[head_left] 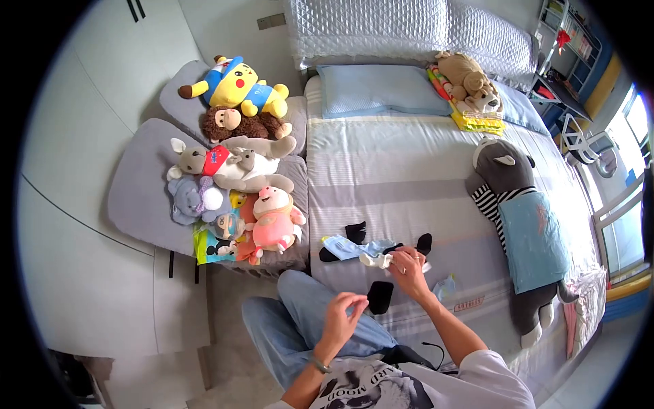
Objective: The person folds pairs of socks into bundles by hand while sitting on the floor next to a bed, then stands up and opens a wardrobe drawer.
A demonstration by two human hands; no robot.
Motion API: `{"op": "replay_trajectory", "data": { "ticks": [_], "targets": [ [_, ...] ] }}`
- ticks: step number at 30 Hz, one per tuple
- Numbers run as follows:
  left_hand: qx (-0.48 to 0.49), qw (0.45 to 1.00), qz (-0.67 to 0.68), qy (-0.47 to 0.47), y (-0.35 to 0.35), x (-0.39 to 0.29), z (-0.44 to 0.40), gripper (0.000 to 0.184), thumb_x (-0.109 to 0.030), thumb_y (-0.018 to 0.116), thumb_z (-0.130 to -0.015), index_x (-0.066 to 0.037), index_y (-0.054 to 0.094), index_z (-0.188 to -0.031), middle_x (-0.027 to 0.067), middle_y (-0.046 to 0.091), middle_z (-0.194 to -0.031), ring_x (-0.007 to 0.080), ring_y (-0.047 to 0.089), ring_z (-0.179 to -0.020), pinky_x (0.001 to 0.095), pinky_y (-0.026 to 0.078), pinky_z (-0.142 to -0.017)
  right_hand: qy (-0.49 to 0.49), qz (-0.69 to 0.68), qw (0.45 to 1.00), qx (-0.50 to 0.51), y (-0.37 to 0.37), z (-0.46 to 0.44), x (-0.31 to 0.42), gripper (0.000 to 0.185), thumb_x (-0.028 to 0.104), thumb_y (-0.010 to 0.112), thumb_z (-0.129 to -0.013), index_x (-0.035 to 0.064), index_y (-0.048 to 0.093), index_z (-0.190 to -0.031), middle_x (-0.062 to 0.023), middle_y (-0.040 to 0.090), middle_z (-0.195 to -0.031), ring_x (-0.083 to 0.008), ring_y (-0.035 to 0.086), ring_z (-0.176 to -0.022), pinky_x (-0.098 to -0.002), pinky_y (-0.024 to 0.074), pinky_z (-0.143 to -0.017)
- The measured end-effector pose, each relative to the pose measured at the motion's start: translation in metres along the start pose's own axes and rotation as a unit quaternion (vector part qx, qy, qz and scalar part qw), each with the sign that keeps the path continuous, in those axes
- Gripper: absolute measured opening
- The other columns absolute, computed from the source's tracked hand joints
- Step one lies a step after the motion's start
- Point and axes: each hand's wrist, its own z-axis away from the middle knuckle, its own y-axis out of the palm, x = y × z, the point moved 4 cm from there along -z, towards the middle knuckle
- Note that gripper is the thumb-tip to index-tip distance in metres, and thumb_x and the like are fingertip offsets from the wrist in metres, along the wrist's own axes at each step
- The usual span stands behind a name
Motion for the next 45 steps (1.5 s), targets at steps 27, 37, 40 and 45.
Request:
{"op": "replay_trajectory", "data": {
  "ticks": [27, 37, 40, 45],
  "targets": [
    [-0.153, 0.976, 0.043, 0.149, -0.093, -0.131, 0.017, 0.021, -0.010, 0.065, -0.083, 0.000, 0.065, -0.101, 0.0093, 0.063, -0.096, 0.0157, 0.062, -0.077, 0.0250, 0.048, -0.067, -0.074, -0.339, 0.933, 0.097, -0.025, -0.029, 0.166, 0.052, -0.014, 0.060, -0.066, 0.0066, 0.058, -0.114, -0.0102, 0.057, -0.107, -0.0244, 0.057, -0.096, -0.0297, 0.0449, -0.080],
    [-0.192, 0.977, 0.067, 0.057, -0.113, -0.106, 0.022, 0.017, -0.017, 0.063, -0.089, 0.000, 0.063, -0.092, 0.0002, 0.061, -0.078, 0.0070, 0.056, -0.074, 0.0224, 0.045, -0.065, -0.037, -0.404, 0.850, 0.336, 0.023, -0.019, 0.139, 0.046, 0.025, 0.076, -0.076, -0.0002, 0.060, -0.111, -0.0128, 0.054, -0.116, -0.0190, 0.045, -0.111, -0.0309, 0.0416, -0.086],
    [-0.276, 0.957, 0.070, 0.057, -0.149, -0.091, 0.022, 0.021, -0.023, 0.057, -0.094, -0.002, 0.061, -0.091, -0.0029, 0.057, -0.080, 0.0033, 0.048, -0.072, 0.0196, 0.040, -0.064, 0.102, -0.390, 0.805, 0.436, 0.040, 0.001, 0.114, 0.039, 0.024, 0.075, -0.078, -0.0002, 0.062, -0.105, -0.0060, 0.061, -0.100, -0.0127, 0.053, -0.096, -0.0276, 0.0426, -0.082],
    [-0.328, 0.928, 0.171, 0.057, -0.181, -0.068, 0.027, 0.023, -0.026, 0.053, -0.096, -0.003, 0.059, -0.091, -0.0037, 0.054, -0.081, 0.0035, 0.046, -0.075, 0.0193, 0.038, -0.068, 0.306, -0.644, 0.646, 0.271, 0.039, 0.018, 0.086, 0.023, 0.012, 0.067, -0.086, -0.0023, 0.062, -0.103, -0.0035, 0.064, -0.093, -0.0090, 0.060, -0.083, -0.0249, 0.0490, -0.075]
  ]
}}
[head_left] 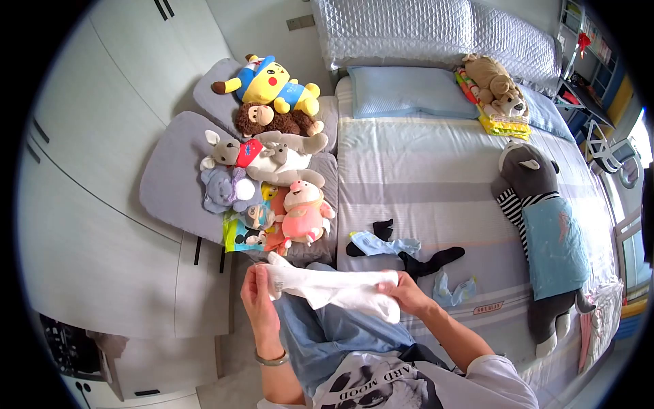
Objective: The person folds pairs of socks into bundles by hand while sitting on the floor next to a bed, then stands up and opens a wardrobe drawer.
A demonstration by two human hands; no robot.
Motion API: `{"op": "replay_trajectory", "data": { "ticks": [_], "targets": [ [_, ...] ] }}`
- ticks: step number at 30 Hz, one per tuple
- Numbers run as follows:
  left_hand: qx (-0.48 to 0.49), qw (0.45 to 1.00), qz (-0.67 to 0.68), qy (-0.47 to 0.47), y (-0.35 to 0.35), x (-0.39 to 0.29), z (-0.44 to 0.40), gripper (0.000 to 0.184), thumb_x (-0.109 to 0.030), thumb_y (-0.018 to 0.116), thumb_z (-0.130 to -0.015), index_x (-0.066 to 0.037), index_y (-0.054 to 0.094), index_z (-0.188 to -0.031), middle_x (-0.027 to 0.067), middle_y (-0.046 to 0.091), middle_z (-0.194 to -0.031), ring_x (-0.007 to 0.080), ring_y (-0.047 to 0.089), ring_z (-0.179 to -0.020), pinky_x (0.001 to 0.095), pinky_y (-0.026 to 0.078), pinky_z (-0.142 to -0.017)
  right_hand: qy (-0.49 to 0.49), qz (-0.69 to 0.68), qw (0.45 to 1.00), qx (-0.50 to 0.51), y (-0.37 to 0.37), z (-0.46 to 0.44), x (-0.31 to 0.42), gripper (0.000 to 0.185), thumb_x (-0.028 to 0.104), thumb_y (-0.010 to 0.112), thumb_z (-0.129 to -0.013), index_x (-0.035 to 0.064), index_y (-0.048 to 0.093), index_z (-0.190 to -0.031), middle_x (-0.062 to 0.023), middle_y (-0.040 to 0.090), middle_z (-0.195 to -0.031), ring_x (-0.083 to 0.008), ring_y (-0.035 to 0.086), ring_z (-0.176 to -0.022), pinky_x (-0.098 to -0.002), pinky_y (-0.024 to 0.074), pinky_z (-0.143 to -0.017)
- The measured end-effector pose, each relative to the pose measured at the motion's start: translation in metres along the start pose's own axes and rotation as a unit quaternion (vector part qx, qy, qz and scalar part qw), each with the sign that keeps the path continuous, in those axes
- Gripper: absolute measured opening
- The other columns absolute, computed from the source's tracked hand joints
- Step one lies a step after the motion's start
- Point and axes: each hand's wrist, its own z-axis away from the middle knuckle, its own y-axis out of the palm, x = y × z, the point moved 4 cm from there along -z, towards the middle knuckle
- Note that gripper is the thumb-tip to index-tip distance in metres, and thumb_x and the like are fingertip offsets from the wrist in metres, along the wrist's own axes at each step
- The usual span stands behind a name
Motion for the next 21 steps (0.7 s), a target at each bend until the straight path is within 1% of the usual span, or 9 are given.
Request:
{"op": "replay_trajectory", "data": {
  "ticks": [2, 6, 9, 11, 12, 15, 17, 19, 21],
  "targets": [
    [-0.015, 0.999, 0.045, -0.019, -0.009, 0.015, -0.001, 0.024, -0.025, 0.050, -0.098, -0.003, 0.058, -0.090, -0.0028, 0.055, -0.083, 0.0031, 0.047, -0.076, 0.0193, 0.038, -0.068, -0.029, -0.057, 0.997, -0.040, -0.008, -0.004, 0.002, 0.021, 0.009, 0.064, -0.087, -0.0028, 0.062, -0.105, -0.0057, 0.066, -0.093, -0.0109, 0.063, -0.079, -0.0264, 0.0524, -0.070],
    [-0.005, 0.996, 0.067, -0.059, -0.014, 0.044, 0.004, 0.025, -0.025, 0.050, -0.098, -0.003, 0.059, -0.090, -0.0023, 0.055, -0.084, 0.0029, 0.048, -0.077, 0.0194, 0.038, -0.068, -0.042, -0.026, 0.998, -0.044, 0.000, -0.001, 0.019, 0.019, 0.011, 0.064, -0.088, -0.0009, 0.063, -0.102, -0.0052, 0.066, -0.091, -0.0100, 0.063, -0.076, -0.0259, 0.0520, -0.068],
    [-0.030, 0.998, 0.019, -0.050, -0.021, 0.061, 0.003, 0.023, -0.025, 0.053, -0.096, -0.003, 0.059, -0.092, 0.0017, 0.058, -0.091, 0.0092, 0.051, -0.084, 0.0238, 0.041, -0.073, -0.041, -0.039, 0.996, -0.070, -0.002, -0.004, 0.017, 0.019, 0.013, 0.063, -0.088, 0.0003, 0.063, -0.102, -0.0042, 0.066, -0.090, -0.0096, 0.063, -0.075, -0.0262, 0.0517, -0.066],
    [-0.144, 0.956, -0.213, 0.138, 0.005, 0.034, 0.018, 0.022, -0.024, 0.062, -0.089, -0.004, 0.059, -0.096, 0.0075, 0.057, -0.099, 0.0206, 0.051, -0.094, 0.0312, 0.040, -0.082, -0.053, -0.069, 0.990, -0.109, 0.003, -0.005, 0.015, 0.019, 0.013, 0.062, -0.089, 0.0007, 0.062, -0.103, -0.0036, 0.066, -0.090, -0.0095, 0.062, -0.075, -0.0263, 0.0514, -0.066],
    [-0.119, 0.916, -0.325, 0.204, 0.014, 0.024, 0.025, 0.031, -0.024, 0.071, -0.080, -0.005, 0.059, -0.102, 0.0112, 0.053, -0.108, 0.0285, 0.048, -0.103, 0.0365, 0.037, -0.089, -0.066, -0.100, 0.982, -0.148, 0.005, -0.006, 0.013, 0.019, 0.013, 0.062, -0.089, 0.0010, 0.062, -0.105, -0.0030, 0.066, -0.090, -0.0094, 0.062, -0.075, -0.0264, 0.0512, -0.065],
    [0.164, 0.906, -0.306, 0.241, 0.066, 0.020, 0.058, 0.041, -0.025, 0.080, -0.068, -0.009, 0.061, -0.101, 0.0105, 0.052, -0.106, 0.0270, 0.050, -0.099, 0.0386, 0.036, -0.093, -0.066, -0.094, 0.977, -0.177, 0.016, -0.008, 0.002, 0.020, 0.013, 0.061, -0.090, 0.0012, 0.061, -0.106, -0.0028, 0.065, -0.091, -0.0094, 0.062, -0.077, -0.0261, 0.0507, -0.066],
    [0.168, 0.892, -0.345, 0.240, 0.086, 0.016, 0.076, 0.038, -0.021, 0.080, -0.063, -0.014, 0.064, -0.097, 0.0043, 0.055, -0.101, 0.0250, 0.051, -0.098, 0.0397, 0.033, -0.095, -0.060, -0.099, 0.978, -0.171, 0.016, -0.009, -0.009, 0.020, 0.012, 0.060, -0.090, 0.0008, 0.061, -0.106, -0.0032, 0.065, -0.093, -0.0096, 0.062, -0.080, -0.0254, 0.0503, -0.069],
    [0.198, 0.775, -0.469, 0.375, 0.093, 0.024, 0.086, 0.032, -0.018, 0.078, -0.061, -0.018, 0.067, -0.091, -0.0018, 0.055, -0.102, 0.0222, 0.049, -0.100, 0.0405, 0.032, -0.095, -0.076, -0.080, 0.980, -0.164, 0.016, -0.011, -0.010, 0.019, 0.011, 0.060, -0.091, 0.0005, 0.061, -0.106, -0.0030, 0.064, -0.096, -0.0089, 0.061, -0.082, -0.0240, 0.0494, -0.071],
    [0.179, 0.797, -0.460, 0.348, 0.092, 0.027, 0.078, 0.029, -0.015, 0.076, -0.060, -0.022, 0.068, -0.088, -0.0066, 0.055, -0.106, 0.0197, 0.049, -0.101, 0.0411, 0.031, -0.095, -0.057, -0.057, 0.983, -0.166, 0.009, -0.009, -0.010, 0.021, 0.011, 0.060, -0.088, 0.0005, 0.061, -0.106, -0.0047, 0.065, -0.094, -0.0100, 0.061, -0.083, -0.0259, 0.0486, -0.071]
  ]
}}
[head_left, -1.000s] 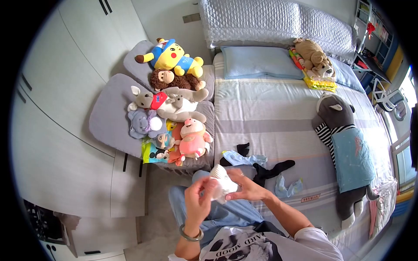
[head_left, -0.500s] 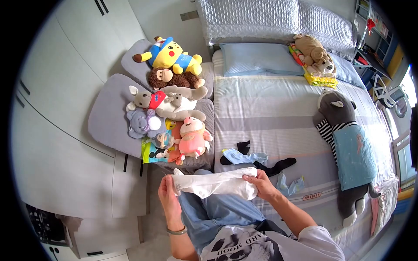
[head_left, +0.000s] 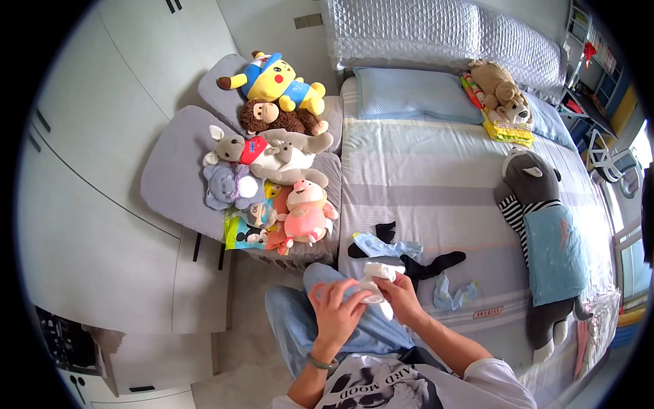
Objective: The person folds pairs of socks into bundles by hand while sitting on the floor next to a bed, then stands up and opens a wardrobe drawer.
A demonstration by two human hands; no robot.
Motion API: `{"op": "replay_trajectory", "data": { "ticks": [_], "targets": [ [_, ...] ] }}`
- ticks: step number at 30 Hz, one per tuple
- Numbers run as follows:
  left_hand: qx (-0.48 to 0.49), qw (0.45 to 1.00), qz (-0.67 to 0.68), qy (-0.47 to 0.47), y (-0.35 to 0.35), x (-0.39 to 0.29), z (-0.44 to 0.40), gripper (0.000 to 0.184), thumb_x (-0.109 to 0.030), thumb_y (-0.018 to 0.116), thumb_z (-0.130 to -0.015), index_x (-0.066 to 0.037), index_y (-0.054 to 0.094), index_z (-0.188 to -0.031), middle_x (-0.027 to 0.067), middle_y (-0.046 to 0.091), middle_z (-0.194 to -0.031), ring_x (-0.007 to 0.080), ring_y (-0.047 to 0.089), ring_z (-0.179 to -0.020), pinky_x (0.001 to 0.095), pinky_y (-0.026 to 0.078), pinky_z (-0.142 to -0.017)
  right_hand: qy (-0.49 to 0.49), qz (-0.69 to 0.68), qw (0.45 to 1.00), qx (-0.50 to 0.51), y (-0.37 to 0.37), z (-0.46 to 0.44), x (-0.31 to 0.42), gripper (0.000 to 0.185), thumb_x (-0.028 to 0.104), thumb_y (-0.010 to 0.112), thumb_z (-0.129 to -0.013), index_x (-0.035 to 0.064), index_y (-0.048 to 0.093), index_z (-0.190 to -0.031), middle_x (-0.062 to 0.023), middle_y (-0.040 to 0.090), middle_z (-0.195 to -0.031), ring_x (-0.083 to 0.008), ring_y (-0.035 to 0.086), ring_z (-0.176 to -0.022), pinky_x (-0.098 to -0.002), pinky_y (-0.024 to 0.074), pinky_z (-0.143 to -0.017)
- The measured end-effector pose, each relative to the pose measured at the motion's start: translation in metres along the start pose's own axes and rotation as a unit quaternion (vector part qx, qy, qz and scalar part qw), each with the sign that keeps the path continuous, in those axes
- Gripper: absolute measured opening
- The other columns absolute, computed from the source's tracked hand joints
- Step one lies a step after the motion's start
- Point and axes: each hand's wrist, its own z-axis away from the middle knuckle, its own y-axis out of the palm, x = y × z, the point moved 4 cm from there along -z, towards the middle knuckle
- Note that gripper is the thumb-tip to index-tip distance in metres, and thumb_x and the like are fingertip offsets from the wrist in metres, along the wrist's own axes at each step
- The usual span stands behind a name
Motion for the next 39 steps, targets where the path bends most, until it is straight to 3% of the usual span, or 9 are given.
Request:
{"op": "replay_trajectory", "data": {
  "ticks": [4, 10, 14, 20, 22, 24, 26, 34, 39],
  "targets": [
    [0.014, 0.994, 0.106, -0.037, -0.006, 0.009, -0.016, 0.031, -0.012, 0.077, -0.061, -0.020, 0.067, -0.088, -0.0062, 0.058, -0.111, 0.0189, 0.049, -0.104, 0.0422, 0.030, -0.095, -0.162, 0.538, 0.822, 0.091, 0.024, 0.015, 0.051, 0.033, 0.009, 0.052, -0.077, -0.0004, 0.057, -0.108, -0.0173, 0.060, -0.094, -0.0270, 0.059, -0.091, -0.0367, 0.0456, -0.079],
    [0.038, 0.988, 0.142, -0.036, -0.003, 0.017, -0.024, 0.030, -0.015, 0.076, -0.069, -0.015, 0.058, -0.094, -0.0022, 0.063, -0.094, 0.0154, 0.058, -0.096, 0.0406, 0.028, -0.099, -0.174, 0.516, 0.816, 0.195, 0.054, 0.040, 0.070, 0.040, 0.025, 0.062, -0.085, 0.0026, 0.050, -0.116, -0.0144, 0.061, -0.093, -0.0315, 0.060, -0.085, -0.0380, 0.0467, -0.074],
    [0.027, 0.969, 0.228, -0.089, 0.008, 0.014, -0.021, 0.043, -0.018, 0.080, -0.070, -0.009, 0.054, -0.102, 0.0043, 0.060, -0.093, 0.0257, 0.057, -0.088, 0.0396, 0.034, -0.095, -0.108, 0.456, 0.872, 0.143, 0.036, 0.028, 0.060, 0.029, 0.023, 0.054, -0.094, 0.0025, 0.052, -0.114, -0.0106, 0.062, -0.090, -0.0151, 0.058, -0.083, -0.0292, 0.0453, -0.069],
    [-0.034, 0.811, 0.523, -0.261, 0.022, 0.007, -0.011, 0.044, -0.022, 0.076, -0.076, -0.004, 0.055, -0.110, 0.0108, 0.059, -0.092, 0.0259, 0.055, -0.080, 0.0369, 0.042, -0.081, -0.159, 0.193, 0.967, 0.058, 0.037, 0.014, 0.037, 0.023, 0.024, 0.051, -0.097, 0.0027, 0.059, -0.096, 0.0040, 0.054, -0.080, -0.0010, 0.043, -0.068, -0.0188, 0.0363, -0.058],
    [-0.064, 0.974, 0.207, -0.061, 0.014, -0.010, -0.010, 0.039, -0.024, 0.073, -0.078, -0.005, 0.057, -0.107, 0.0107, 0.059, -0.087, 0.0254, 0.056, -0.077, 0.0359, 0.042, -0.079, -0.102, 0.100, 0.990, -0.014, 0.029, 0.005, 0.023, 0.029, 0.029, 0.052, -0.096, 0.0046, 0.058, -0.081, 0.0060, 0.049, -0.069, -0.0015, 0.039, -0.060, -0.0204, 0.0320, -0.052],
    [-0.019, 0.984, 0.162, 0.066, 0.032, -0.025, 0.002, 0.031, -0.028, 0.068, -0.080, -0.007, 0.063, -0.102, 0.0056, 0.061, -0.076, 0.0289, 0.055, -0.074, 0.0379, 0.040, -0.075, -0.054, 0.067, 0.996, -0.011, 0.014, -0.012, 0.000, 0.043, 0.034, 0.053, -0.095, 0.0094, 0.053, -0.060, 0.0081, 0.045, -0.059, -0.0026, 0.037, -0.055, -0.0225, 0.0296, -0.049],
    [-0.037, 0.990, 0.088, -0.104, 0.054, 0.029, 0.001, 0.024, -0.025, 0.062, -0.082, -0.008, 0.065, -0.097, 0.0060, 0.061, -0.077, 0.0289, 0.054, -0.073, 0.0378, 0.040, -0.073, -0.116, 0.091, 0.979, -0.138, 0.029, 0.008, -0.023, 0.040, 0.031, 0.054, -0.095, 0.0089, 0.056, -0.062, 0.0079, 0.048, -0.062, -0.0022, 0.039, -0.057, -0.0220, 0.0294, -0.049],
    [-0.080, 0.987, 0.090, -0.103, 0.024, 0.014, -0.033, 0.016, -0.015, 0.057, -0.083, -0.011, 0.063, -0.098, 0.0068, 0.065, -0.082, 0.0274, 0.054, -0.067, 0.0387, 0.041, -0.069, -0.076, 0.094, 0.978, -0.172, 0.045, 0.006, -0.019, 0.037, 0.025, 0.049, -0.093, 0.0140, 0.047, -0.058, 0.0064, 0.044, -0.055, -0.0046, 0.037, -0.046, -0.0241, 0.0288, -0.041],
    [-0.127, 0.989, 0.059, 0.036, 0.050, 0.011, 0.004, 0.016, -0.014, 0.059, -0.083, -0.009, 0.063, -0.098, 0.0095, 0.062, -0.070, 0.0246, 0.053, -0.057, 0.0362, 0.039, -0.063, -0.024, -0.035, 0.999, -0.014, 0.007, -0.032, -0.027, 0.031, 0.032, 0.056, -0.091, 0.0093, 0.062, -0.071, 0.0039, 0.052, -0.062, -0.0055, 0.043, -0.049, -0.0230, 0.0305, -0.042]
  ]
}}
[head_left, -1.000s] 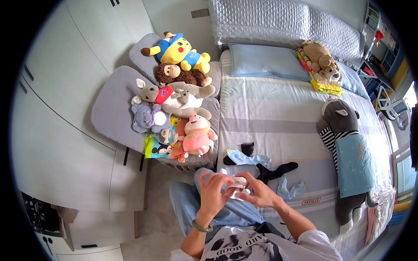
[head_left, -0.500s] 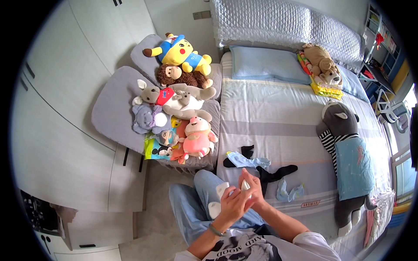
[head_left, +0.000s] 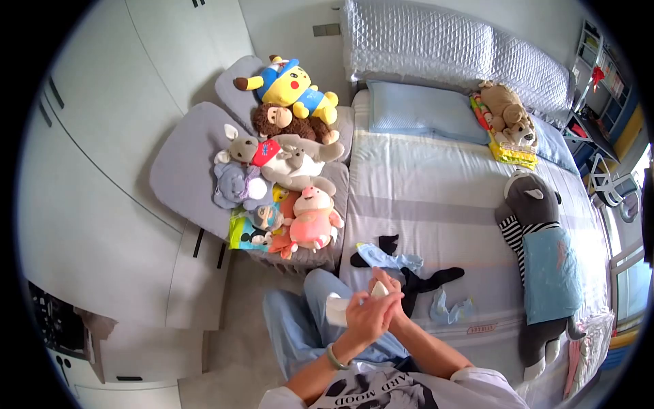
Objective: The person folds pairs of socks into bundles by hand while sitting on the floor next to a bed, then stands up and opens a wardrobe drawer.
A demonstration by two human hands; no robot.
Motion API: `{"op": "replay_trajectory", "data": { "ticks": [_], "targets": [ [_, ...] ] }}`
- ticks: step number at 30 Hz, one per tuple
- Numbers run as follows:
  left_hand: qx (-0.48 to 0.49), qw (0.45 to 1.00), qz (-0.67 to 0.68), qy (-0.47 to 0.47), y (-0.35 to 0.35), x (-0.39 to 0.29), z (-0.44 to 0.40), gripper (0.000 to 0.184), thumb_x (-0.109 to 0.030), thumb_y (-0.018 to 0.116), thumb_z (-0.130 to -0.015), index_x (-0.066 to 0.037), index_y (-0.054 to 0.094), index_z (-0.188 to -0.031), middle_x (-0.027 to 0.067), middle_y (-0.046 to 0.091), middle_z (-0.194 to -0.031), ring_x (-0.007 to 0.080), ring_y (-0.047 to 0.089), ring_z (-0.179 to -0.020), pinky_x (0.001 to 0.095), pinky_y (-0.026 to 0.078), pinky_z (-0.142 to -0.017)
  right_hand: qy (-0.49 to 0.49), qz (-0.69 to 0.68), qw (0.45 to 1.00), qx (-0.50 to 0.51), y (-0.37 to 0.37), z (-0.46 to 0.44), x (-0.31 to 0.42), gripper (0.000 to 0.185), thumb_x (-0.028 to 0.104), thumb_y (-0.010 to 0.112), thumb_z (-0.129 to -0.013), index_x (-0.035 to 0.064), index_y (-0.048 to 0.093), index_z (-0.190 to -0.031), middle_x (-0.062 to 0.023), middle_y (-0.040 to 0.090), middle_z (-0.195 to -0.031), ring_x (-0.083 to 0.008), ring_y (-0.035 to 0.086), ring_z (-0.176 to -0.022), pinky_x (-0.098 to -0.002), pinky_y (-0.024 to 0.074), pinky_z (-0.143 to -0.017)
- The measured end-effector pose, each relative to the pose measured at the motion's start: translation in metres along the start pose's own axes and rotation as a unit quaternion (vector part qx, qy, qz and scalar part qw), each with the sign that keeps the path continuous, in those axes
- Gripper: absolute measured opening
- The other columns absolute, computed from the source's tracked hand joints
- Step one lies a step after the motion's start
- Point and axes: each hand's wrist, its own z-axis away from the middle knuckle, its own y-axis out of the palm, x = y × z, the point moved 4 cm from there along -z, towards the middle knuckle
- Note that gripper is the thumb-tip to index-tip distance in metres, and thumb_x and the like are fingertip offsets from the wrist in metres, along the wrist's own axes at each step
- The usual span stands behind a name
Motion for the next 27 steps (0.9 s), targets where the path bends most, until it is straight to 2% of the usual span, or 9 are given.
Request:
{"op": "replay_trajectory", "data": {
  "ticks": [3, 4, 9, 13, 16, 21, 22, 24, 27],
  "targets": [
    [-0.050, 0.970, 0.062, -0.230, -0.006, 0.044, -0.032, 0.023, -0.013, 0.062, -0.085, -0.004, 0.057, -0.105, 0.0046, 0.052, -0.053, 0.0244, 0.050, -0.047, 0.0340, 0.039, -0.063, 0.066, 0.102, 0.992, -0.018, 0.046, 0.042, 0.025, 0.028, 0.029, 0.054, -0.092, 0.0074, 0.061, -0.076, 0.0039, 0.054, -0.064, -0.0064, 0.044, -0.048, -0.0233, 0.0309, -0.041],
    [0.031, 0.937, 0.150, -0.315, -0.010, 0.048, -0.031, 0.029, -0.019, 0.059, -0.089, -0.006, 0.053, -0.114, 0.0068, 0.062, -0.083, 0.0232, 0.057, -0.067, 0.0360, 0.040, -0.073, 0.072, 0.113, 0.990, -0.033, 0.052, 0.046, 0.032, 0.031, 0.033, 0.054, -0.092, 0.0086, 0.060, -0.074, 0.0038, 0.056, -0.064, -0.0055, 0.046, -0.049, -0.0225, 0.0321, -0.042],
    [-0.030, 0.966, 0.061, -0.249, -0.045, 0.024, -0.041, 0.031, -0.012, 0.065, -0.084, -0.003, 0.052, -0.111, 0.0080, 0.058, -0.090, 0.0235, 0.051, -0.083, 0.0351, 0.040, -0.076, -0.030, 0.114, 0.988, -0.100, 0.035, 0.028, 0.062, 0.033, 0.039, 0.055, -0.091, 0.0104, 0.061, -0.076, 0.0016, 0.061, -0.068, -0.0057, 0.053, -0.054, -0.0221, 0.0338, -0.043],
    [0.061, 0.937, 0.231, -0.255, -0.029, 0.022, -0.020, 0.064, -0.030, 0.077, -0.073, -0.001, 0.048, -0.122, 0.0137, 0.054, -0.117, 0.0287, 0.050, -0.105, 0.0382, 0.039, -0.091, 0.131, -0.045, 0.990, -0.020, 0.036, 0.034, 0.073, 0.029, 0.033, 0.058, -0.089, 0.0057, 0.062, -0.096, -0.0076, 0.066, -0.090, -0.0196, 0.064, -0.080, -0.0319, 0.0507, -0.066],
    [0.087, 0.912, 0.325, -0.236, -0.007, 0.032, -0.006, 0.106, -0.046, 0.086, -0.053, -0.003, 0.037, -0.138, 0.0246, 0.008, -0.151, 0.0380, 0.014, -0.140, 0.0437, 0.017, -0.112, 0.263, -0.181, 0.947, 0.011, 0.039, 0.044, 0.079, 0.032, 0.038, 0.057, -0.089, 0.0059, 0.063, -0.091, -0.0064, 0.067, -0.082, -0.0198, 0.065, -0.072, -0.0333, 0.0516, -0.056],
    [0.180, 0.908, 0.346, -0.156, 0.006, 0.024, 0.003, 0.087, -0.034, 0.086, -0.059, -0.011, 0.046, -0.133, 0.0205, 0.008, -0.152, 0.0339, 0.013, -0.141, 0.0419, 0.019, -0.112, 0.336, -0.295, 0.873, 0.195, 0.027, 0.045, 0.089, 0.047, 0.043, 0.046, -0.093, 0.0023, 0.066, -0.081, -0.0117, 0.068, -0.076, -0.0240, 0.066, -0.062, -0.0337, 0.0498, -0.039],
    [0.208, 0.855, 0.436, -0.187, 0.013, 0.028, 0.014, 0.073, -0.027, 0.085, -0.063, -0.009, 0.051, -0.125, 0.0193, 0.022, -0.147, 0.0296, 0.025, -0.135, 0.0390, 0.027, -0.107, 0.339, -0.354, 0.821, 0.294, 0.025, 0.045, 0.098, 0.051, 0.044, 0.043, -0.094, 0.0018, 0.067, -0.079, -0.0129, 0.068, -0.076, -0.0247, 0.067, -0.064, -0.0347, 0.0511, -0.040],
    [0.233, 0.793, 0.521, -0.214, 0.012, 0.030, 0.029, 0.060, -0.020, 0.083, -0.067, -0.007, 0.056, -0.118, 0.0180, 0.036, -0.141, 0.0253, 0.037, -0.130, 0.0361, 0.035, -0.103, 0.310, -0.322, 0.864, 0.233, 0.006, 0.034, 0.105, 0.055, 0.046, 0.041, -0.094, 0.0012, 0.067, -0.076, -0.0132, 0.069, -0.076, -0.0251, 0.068, -0.065, -0.0350, 0.0509, -0.040],
    [0.263, 0.700, 0.483, -0.456, 0.006, 0.038, 0.051, 0.038, -0.009, 0.078, -0.072, -0.004, 0.060, -0.104, 0.0101, 0.060, -0.111, 0.0145, 0.056, -0.102, 0.0284, 0.046, -0.086, 0.275, -0.305, 0.885, 0.219, -0.020, 0.011, 0.107, 0.056, 0.049, 0.040, -0.093, 0.0008, 0.067, -0.080, -0.0121, 0.069, -0.079, -0.0256, 0.068, -0.068, -0.0352, 0.0526, -0.046]
  ]
}}
